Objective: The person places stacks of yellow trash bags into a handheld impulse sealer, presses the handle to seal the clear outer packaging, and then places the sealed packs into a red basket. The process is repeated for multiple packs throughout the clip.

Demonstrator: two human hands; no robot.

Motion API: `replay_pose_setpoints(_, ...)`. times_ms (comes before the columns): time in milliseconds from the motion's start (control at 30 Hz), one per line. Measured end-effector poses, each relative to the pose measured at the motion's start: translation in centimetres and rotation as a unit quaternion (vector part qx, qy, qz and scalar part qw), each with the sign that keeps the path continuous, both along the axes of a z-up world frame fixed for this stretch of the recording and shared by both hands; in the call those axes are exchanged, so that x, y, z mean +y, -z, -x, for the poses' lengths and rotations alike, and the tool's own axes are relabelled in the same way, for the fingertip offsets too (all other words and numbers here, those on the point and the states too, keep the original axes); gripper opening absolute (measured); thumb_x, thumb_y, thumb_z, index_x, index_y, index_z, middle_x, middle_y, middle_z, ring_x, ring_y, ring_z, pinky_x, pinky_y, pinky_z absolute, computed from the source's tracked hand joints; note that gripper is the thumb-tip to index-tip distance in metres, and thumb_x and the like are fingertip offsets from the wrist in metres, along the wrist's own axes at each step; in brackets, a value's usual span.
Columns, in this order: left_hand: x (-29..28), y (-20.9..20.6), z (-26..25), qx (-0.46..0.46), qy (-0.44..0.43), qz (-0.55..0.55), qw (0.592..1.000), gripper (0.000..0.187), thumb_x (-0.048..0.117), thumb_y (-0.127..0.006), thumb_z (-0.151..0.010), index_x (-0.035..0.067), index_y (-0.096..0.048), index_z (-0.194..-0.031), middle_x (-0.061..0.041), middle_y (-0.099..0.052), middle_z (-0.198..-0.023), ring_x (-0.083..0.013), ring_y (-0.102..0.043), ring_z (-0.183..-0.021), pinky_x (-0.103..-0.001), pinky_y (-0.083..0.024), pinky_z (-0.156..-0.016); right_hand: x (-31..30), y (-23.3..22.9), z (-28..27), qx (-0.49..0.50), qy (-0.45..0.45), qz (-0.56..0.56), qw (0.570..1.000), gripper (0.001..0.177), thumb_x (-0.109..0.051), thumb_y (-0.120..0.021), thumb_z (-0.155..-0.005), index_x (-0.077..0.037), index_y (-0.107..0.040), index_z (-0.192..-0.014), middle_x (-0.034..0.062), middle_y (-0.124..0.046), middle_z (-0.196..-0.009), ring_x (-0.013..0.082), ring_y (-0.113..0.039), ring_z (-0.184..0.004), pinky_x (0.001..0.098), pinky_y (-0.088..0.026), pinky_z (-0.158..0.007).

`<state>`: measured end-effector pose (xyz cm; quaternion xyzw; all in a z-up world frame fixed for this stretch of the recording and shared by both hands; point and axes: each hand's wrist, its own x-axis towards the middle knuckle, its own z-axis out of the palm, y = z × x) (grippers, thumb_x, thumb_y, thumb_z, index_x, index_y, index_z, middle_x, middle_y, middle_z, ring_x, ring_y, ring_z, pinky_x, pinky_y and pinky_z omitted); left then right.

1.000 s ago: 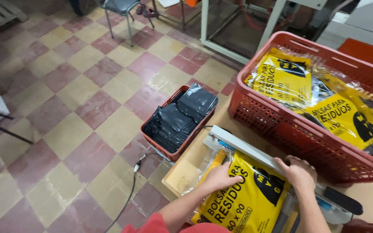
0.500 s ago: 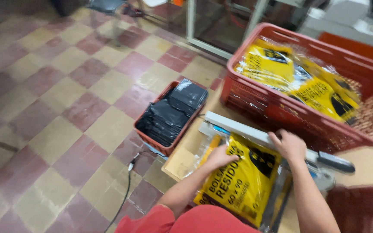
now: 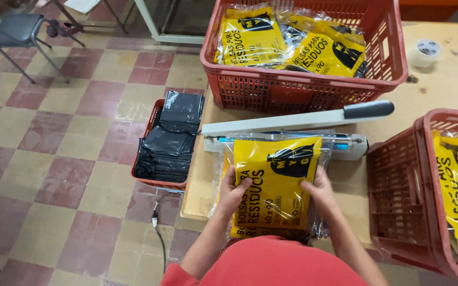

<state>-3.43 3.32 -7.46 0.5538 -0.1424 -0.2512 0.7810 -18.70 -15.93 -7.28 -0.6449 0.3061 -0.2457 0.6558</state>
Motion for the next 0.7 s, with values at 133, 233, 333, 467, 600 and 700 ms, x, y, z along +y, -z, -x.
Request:
replay_pose_setpoints(133,0.6,-4.4,0.1,-0.083,-0.026,0.047,0.995,0.017,-0.002,-0.074,-0.086,0.004,-0.064,-0.098,-0.005,-0.068,-0.077,-0.0125,-0.064,-0.073,-0.028,-0.057,-0.066,3.2,-1.4,0.3,0.021,-0.040,-0.154,0.987,0.033,-0.015,-0.080,-0.082,-0.004,-0.068,-0.111,0.0153,-0.070,-0.093,0.0289,-0.069,-0.084,0.0489,-0.055,-0.079)
replay_pose_setpoints(233,0.9,-5.5,-0.8,-0.121,-0.020,0.060,0.991,0.016,0.000,-0.074,-0.086,0.004,-0.064,-0.098,-0.007,-0.068,-0.076,-0.0144,-0.062,-0.069,-0.029,-0.055,-0.065,3.4,-1.8,-0.2,-0.044,-0.025,-0.135,0.990,0.013,-0.007,-0.075,-0.086,-0.007,-0.069,-0.097,0.0063,-0.067,-0.079,0.0180,-0.065,-0.070,0.0393,-0.055,-0.068)
replay_pose_setpoints(333,1.3,-6.9,-2.2,-0.162,-0.019,0.106,0.981,0.018,0.002,-0.072,-0.088,0.005,-0.060,-0.101,-0.006,-0.068,-0.080,-0.0136,-0.061,-0.075,-0.031,-0.053,-0.072,3.4,-4.0,-1.0,-0.091,-0.022,-0.095,0.991,0.011,-0.001,-0.074,-0.085,-0.010,-0.067,-0.087,-0.0006,-0.060,-0.069,0.0106,-0.056,-0.059,0.0307,-0.051,-0.058)
replay_pose_setpoints(467,2.5,-9.6,-4.8,-0.178,-0.142,-0.012,0.974,0.012,0.016,-0.075,-0.092,0.007,-0.067,-0.092,-0.002,-0.064,-0.075,-0.0100,-0.056,-0.074,-0.030,-0.050,-0.071,2.7,-6.5,-1.4,-0.096,-0.067,-0.027,0.993,0.016,-0.001,-0.075,-0.084,-0.008,-0.064,-0.074,0.0032,-0.056,-0.052,0.0108,-0.053,-0.044,0.0256,-0.046,-0.047)
replay_pose_setpoints(600,3.1,-11.4,-5.3,-0.215,-0.173,-0.043,0.960,0.005,0.013,-0.077,-0.089,0.010,-0.077,-0.093,-0.004,-0.071,-0.074,-0.0065,-0.057,-0.070,-0.027,-0.052,-0.068,2.9,-6.8,-1.3,-0.092,-0.072,-0.006,0.993,0.013,0.001,-0.073,-0.084,-0.008,-0.067,-0.078,-0.0002,-0.059,-0.063,0.0081,-0.053,-0.056,0.0264,-0.048,-0.055)
replay_pose_setpoints(700,3.4,-12.1,-4.9,-0.206,-0.184,-0.066,0.959,0.004,0.012,-0.079,-0.087,0.010,-0.079,-0.090,-0.006,-0.071,-0.071,-0.0095,-0.059,-0.064,-0.027,-0.054,-0.064,3.3,-7.4,-1.2,-0.088,-0.079,0.000,0.993,0.010,0.001,-0.074,-0.085,-0.006,-0.069,-0.081,0.0012,-0.060,-0.068,0.0099,-0.054,-0.063,0.0292,-0.050,-0.059)
